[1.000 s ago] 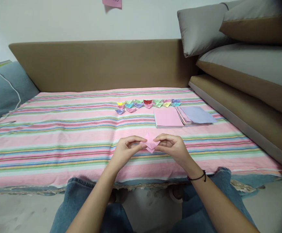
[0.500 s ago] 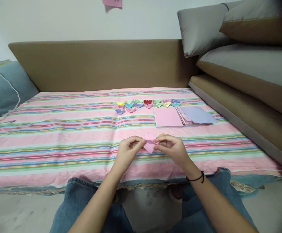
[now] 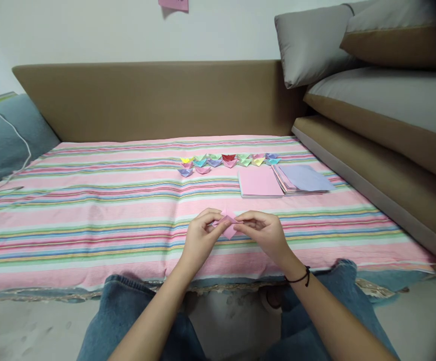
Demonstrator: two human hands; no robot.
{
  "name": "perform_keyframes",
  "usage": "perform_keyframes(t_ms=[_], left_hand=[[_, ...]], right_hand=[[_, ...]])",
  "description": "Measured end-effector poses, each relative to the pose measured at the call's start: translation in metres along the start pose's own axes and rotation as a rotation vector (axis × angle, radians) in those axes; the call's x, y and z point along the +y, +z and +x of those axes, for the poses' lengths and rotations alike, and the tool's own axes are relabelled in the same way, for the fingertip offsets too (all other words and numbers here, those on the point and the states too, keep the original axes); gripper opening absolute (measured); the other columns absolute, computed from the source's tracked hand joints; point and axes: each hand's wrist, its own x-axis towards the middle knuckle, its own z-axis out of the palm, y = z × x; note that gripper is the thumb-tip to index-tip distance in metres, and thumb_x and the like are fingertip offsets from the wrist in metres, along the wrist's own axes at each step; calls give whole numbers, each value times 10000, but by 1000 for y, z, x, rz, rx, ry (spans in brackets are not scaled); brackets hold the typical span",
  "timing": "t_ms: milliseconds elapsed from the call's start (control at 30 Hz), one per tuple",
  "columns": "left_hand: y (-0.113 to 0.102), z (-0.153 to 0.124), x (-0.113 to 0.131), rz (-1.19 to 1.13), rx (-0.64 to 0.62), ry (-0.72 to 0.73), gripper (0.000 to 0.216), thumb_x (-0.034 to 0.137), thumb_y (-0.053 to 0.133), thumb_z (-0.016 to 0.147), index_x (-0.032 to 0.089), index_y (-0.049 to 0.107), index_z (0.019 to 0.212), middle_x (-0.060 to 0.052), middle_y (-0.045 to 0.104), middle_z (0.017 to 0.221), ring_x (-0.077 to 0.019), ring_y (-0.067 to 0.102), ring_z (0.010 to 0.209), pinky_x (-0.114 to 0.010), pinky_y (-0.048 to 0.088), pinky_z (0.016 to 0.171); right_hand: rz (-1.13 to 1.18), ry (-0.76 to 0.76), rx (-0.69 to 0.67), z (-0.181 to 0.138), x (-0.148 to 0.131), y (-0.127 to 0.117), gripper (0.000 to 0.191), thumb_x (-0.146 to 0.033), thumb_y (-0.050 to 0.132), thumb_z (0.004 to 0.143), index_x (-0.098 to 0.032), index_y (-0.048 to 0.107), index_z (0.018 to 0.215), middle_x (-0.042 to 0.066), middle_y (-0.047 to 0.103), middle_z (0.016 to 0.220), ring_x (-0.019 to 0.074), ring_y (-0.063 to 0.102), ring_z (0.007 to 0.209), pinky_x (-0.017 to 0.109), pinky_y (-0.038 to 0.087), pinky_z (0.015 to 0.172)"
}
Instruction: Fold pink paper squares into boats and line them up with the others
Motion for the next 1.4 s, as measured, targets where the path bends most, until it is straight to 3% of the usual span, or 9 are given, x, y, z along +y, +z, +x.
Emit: perform_keyframes(t_ms=[467, 667, 833, 933, 1233, 1400], left_hand=[[11, -5, 4, -14, 80, -50, 139, 303, 658, 761, 176, 691, 715, -57, 638, 811, -171, 587, 763, -260, 445, 630], [13, -6, 4, -52, 70, -118, 159, 317, 658, 757, 169, 695, 708, -55, 643, 787, -176, 596, 787, -271, 465, 686], [7, -4, 3, -123, 19, -167, 187, 338, 666, 743, 164, 682, 808, -71, 628, 949, -178, 605, 845, -250, 519, 644], [1, -2, 2, -80, 0, -138, 247, 321, 687, 728, 173, 665, 925, -65, 639, 933, -152, 613, 757, -243, 530, 610], [-9, 3, 3, 157, -17, 23, 139, 300, 716, 709, 188, 715, 792, -55, 675, 768, -171, 641, 717, -247, 509, 601], [-12, 5, 5, 197, -79, 89, 170, 250, 695, 735, 186, 705, 893, -57, 678, 826, -150, 635, 701, -230, 503, 583]], right_hand=[[105, 113, 210, 0, 0, 9, 188, -318, 799, 589, -180, 686, 651, 23, 687, 641, 166, 638, 604, 295, 564, 585], [60, 109, 189, 0, 0, 6, 202, -336, 792, 596, -176, 686, 659, 35, 691, 661, 180, 646, 618, 303, 554, 588], [-11, 58, 120, 1, 2, 1, 177, -318, 781, 620, -177, 686, 673, 39, 689, 675, 187, 650, 629, 300, 550, 577], [-25, 44, 64, 1, 3, -1, 167, -312, 770, 640, -176, 689, 691, 43, 692, 678, 193, 657, 641, 304, 550, 590], [-50, 39, 37, -1, 2, 1, 159, -309, 759, 653, -178, 684, 702, 51, 699, 691, 197, 661, 646, 306, 540, 595], [-63, 41, 33, 0, -1, 1, 163, -315, 748, 653, -174, 674, 684, 47, 687, 671, 183, 643, 620, 292, 522, 569]])
